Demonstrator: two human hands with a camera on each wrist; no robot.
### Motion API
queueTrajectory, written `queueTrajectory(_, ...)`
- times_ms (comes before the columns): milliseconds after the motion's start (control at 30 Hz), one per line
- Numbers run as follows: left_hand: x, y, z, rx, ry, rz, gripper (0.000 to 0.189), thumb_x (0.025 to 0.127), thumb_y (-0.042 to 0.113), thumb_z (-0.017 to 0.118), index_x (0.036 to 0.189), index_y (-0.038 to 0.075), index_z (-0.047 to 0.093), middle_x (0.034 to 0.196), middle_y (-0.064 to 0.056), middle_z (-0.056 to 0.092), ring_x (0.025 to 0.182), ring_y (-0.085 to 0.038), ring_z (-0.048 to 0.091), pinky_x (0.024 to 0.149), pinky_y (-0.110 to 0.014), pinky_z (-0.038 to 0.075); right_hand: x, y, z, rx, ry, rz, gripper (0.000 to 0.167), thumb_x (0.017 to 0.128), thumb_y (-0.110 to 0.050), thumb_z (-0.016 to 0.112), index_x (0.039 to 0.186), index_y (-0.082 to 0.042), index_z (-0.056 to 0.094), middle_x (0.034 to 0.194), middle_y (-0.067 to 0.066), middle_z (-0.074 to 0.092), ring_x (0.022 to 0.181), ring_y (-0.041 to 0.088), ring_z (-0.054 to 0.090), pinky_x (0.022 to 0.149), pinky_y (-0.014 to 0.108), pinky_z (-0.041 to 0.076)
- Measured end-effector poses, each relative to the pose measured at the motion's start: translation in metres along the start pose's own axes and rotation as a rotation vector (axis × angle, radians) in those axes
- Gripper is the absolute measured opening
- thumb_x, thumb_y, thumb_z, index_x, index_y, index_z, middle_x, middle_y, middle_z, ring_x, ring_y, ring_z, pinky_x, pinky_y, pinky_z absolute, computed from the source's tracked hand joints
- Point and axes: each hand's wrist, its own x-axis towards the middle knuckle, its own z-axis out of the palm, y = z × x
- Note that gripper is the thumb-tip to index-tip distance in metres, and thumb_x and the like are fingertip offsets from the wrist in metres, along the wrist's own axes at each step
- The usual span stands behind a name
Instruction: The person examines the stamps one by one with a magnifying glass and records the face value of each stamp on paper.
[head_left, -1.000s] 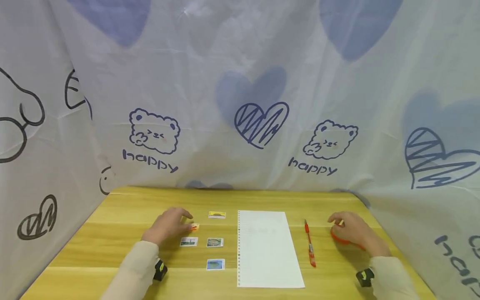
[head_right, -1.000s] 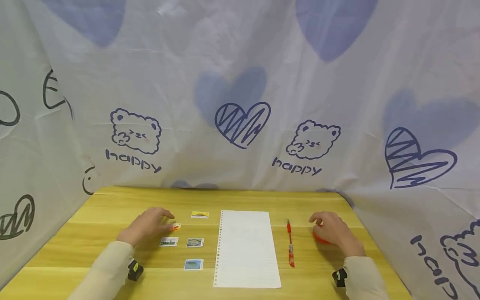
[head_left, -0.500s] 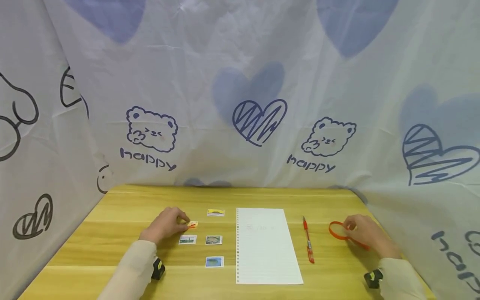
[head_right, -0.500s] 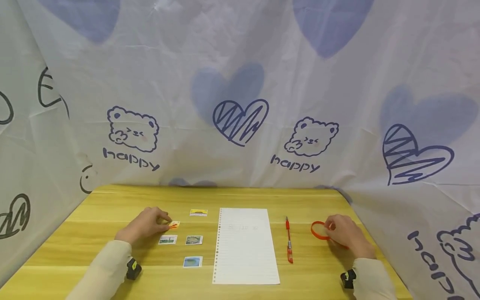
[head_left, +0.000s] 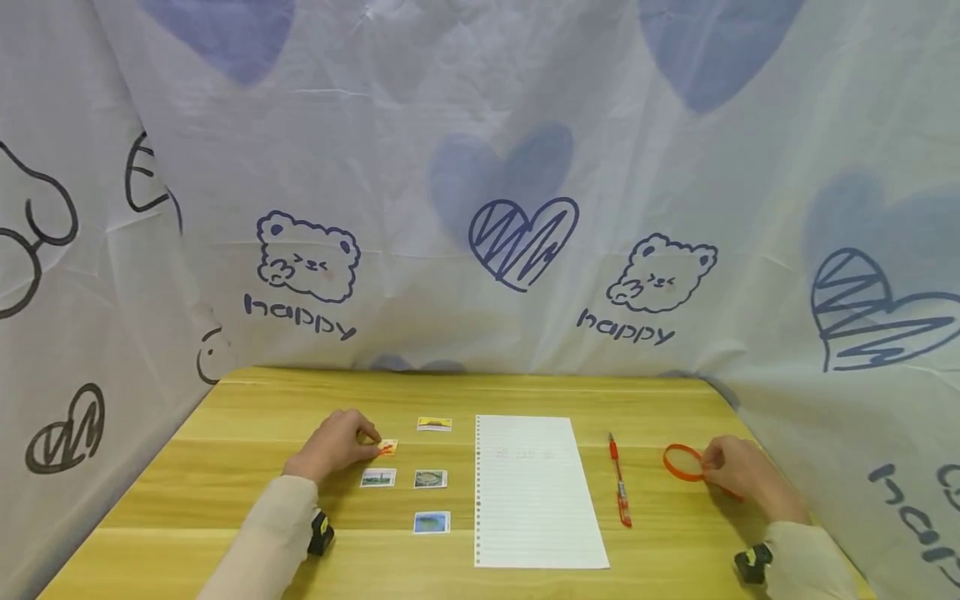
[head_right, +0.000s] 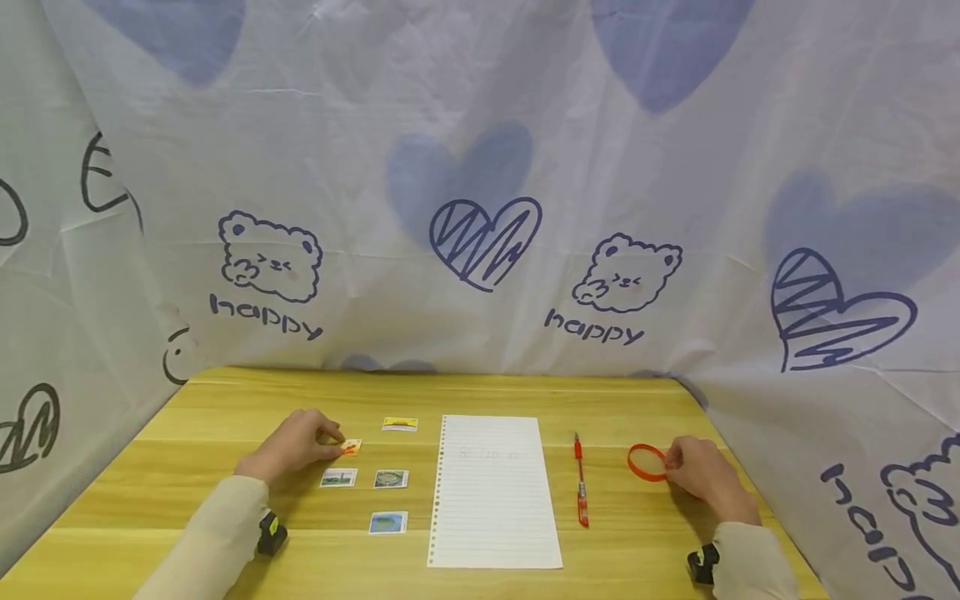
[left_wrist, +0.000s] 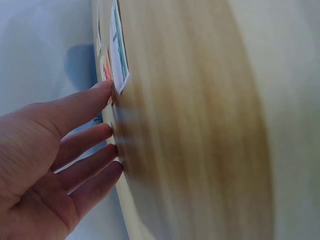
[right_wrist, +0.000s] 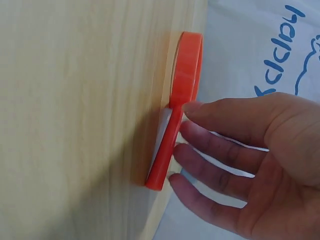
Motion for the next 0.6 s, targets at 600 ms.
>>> queueTrajectory(600, 0.0018, -0.0008, 0.001, -0.009, 0.004, -0.021, 0.014, 0.087, 0.011, 0.082, 0.1, 0.006, 0.082, 0.116, -0.017, 0.077, 0.111, -0.039, 0.071, 0.099, -0.054, 0.056, -0.0043, 0.0, -0.0004, 0.009, 0.016, 0.083, 0.009, 0.082, -0.005, 0.077, 0.077, -0.003, 0.069, 0.073, 0.004, 0.067, 0.068, 0.015, 0.053, 0.062, 0.031, 0.045)
